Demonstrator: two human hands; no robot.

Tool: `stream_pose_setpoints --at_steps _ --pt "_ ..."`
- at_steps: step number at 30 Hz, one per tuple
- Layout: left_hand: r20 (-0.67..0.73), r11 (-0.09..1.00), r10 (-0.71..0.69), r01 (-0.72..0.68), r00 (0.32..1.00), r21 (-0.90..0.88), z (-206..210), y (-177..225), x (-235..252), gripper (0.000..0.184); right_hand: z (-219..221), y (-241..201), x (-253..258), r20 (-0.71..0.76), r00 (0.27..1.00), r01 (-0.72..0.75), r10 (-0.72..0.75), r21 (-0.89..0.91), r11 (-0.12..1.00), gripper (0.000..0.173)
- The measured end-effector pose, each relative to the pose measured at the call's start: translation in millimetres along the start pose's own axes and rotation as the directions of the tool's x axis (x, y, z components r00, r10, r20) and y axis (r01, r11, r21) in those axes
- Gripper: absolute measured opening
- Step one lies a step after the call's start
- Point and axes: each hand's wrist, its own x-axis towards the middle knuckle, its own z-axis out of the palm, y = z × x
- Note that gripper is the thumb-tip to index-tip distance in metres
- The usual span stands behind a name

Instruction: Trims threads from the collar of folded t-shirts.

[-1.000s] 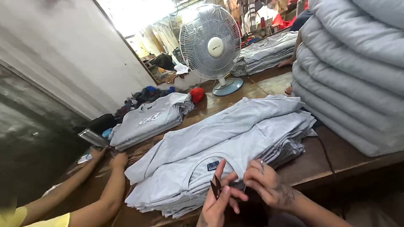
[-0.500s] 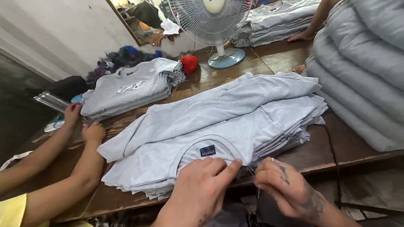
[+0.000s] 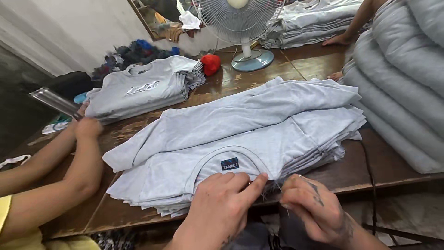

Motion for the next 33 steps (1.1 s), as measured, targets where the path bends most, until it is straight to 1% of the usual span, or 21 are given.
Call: stream_pose_setpoints --at_steps 5,8,13,16,17,18,19,20,21,22,23,24,25,26,27,28,29,30,31,32,33 --pt "-0.016 1.0 -0.007 0.007 1.0 0.003 -2 2 2 0.035 2 0 2 -0.01 1.0 -0.002 0.002 0.006 1.0 0.023" --pt "-0.018 1.0 -0.006 0.006 1.0 0.018 1 1 1 0.038 4 0 2 -0.01 1.0 0.007 -0.007 0.009 1.0 0.022" --pt "-0.021 1.0 -0.008 0.008 1.0 0.01 0 2 2 0.036 5 1 3 -0.021 1.0 0.009 -0.008 0.029 1.0 0.02" --pt "-0.028 0.999 -0.041 0.041 0.999 0.024 5 -1 2 0.037 5 -6 1 0.036 0.999 0.036 -0.041 0.114 0.993 0.019" --pt "-0.033 0.998 -0.069 0.069 0.997 -0.004 5 -4 1 0.035 2 -12 1 0.086 0.995 0.039 -0.054 0.17 0.985 0.022" --pt "-0.048 0.993 -0.109 0.106 0.993 -0.054 4 -6 -1 0.034 -2 -18 2 0.144 0.987 0.033 -0.068 0.231 0.972 0.031" --pt "-0.075 0.982 -0.158 0.148 0.985 -0.12 4 -9 -4 0.035 -7 -22 5 0.198 0.977 0.031 -0.084 0.253 0.967 0.043" --pt "-0.11 0.963 -0.216 0.193 0.97 -0.189 5 -12 -6 0.037 -13 -23 10 0.213 0.973 0.043 -0.095 0.234 0.971 0.052" --pt "-0.135 0.939 -0.275 0.236 0.952 -0.248 7 -14 -9 0.039 -19 -21 18 0.193 0.977 0.061 -0.092 0.161 0.985 0.052" --pt "-0.143 0.918 -0.323 0.273 0.935 -0.286 11 -14 -10 0.04 -24 -14 29 0.163 0.982 0.084 -0.091 0.047 0.995 0.047" --pt "-0.132 0.907 -0.352 0.302 0.927 -0.294 15 -12 -9 0.039 -28 -4 44 0.159 0.983 0.101 -0.091 -0.053 0.993 0.039" --pt "-0.095 0.91 -0.348 0.312 0.932 -0.272 18 -9 -7 0.036 -28 7 60 0.193 0.978 0.106 -0.081 -0.126 0.986 0.027" --pt "-0.062 0.922 -0.318 0.293 0.946 -0.253 22 -5 -5 0.031 -25 19 72 0.268 0.962 0.103 -0.056 -0.163 0.981 0.023" --pt "-0.056 0.934 -0.275 0.253 0.96 -0.252 27 -2 -3 0.023 -20 31 80 0.389 0.921 0.091 -0.019 -0.166 0.982 0.03" --pt "-0.069 0.937 -0.238 0.21 0.969 -0.278 30 -1 -1 0.016 -15 40 84 0.52 0.854 0.075 0.008 -0.138 0.988 0.036" --pt "-0.085 0.93 -0.214 0.177 0.973 -0.321 32 -3 0 0.014 -12 46 86 0.625 0.78 0.068 0.024 -0.124 0.99 0.031" --pt "-0.091 0.917 -0.204 0.157 0.975 -0.368 33 -6 1 0.013 -12 48 87 0.687 0.726 0.087 0.028 -0.132 0.987 0.023" --pt "-0.085 0.897 -0.205 0.152 0.975 -0.415 33 -10 1 0.013 -16 48 90 0.719 0.694 0.112 0.032 -0.152 0.982 0.016" --pt "-0.074 0.879 -0.215 0.16 0.974 -0.45 34 -12 0 0.013 -22 46 94 0.726 0.686 0.134 0.034 -0.173 0.976 0.014" --pt "-0.052 0.858 -0.239 0.186 0.97 -0.479 34 -13 0 0.016 -28 46 96 0.701 0.713 0.175 0.012 -0.194 0.965 0.014" --pt "-0.022 0.827 -0.284 0.233 0.959 -0.512 33 -11 0 0.02 -30 50 95 0.636 0.771 0.23 -0.042 -0.217 0.949 0.016"
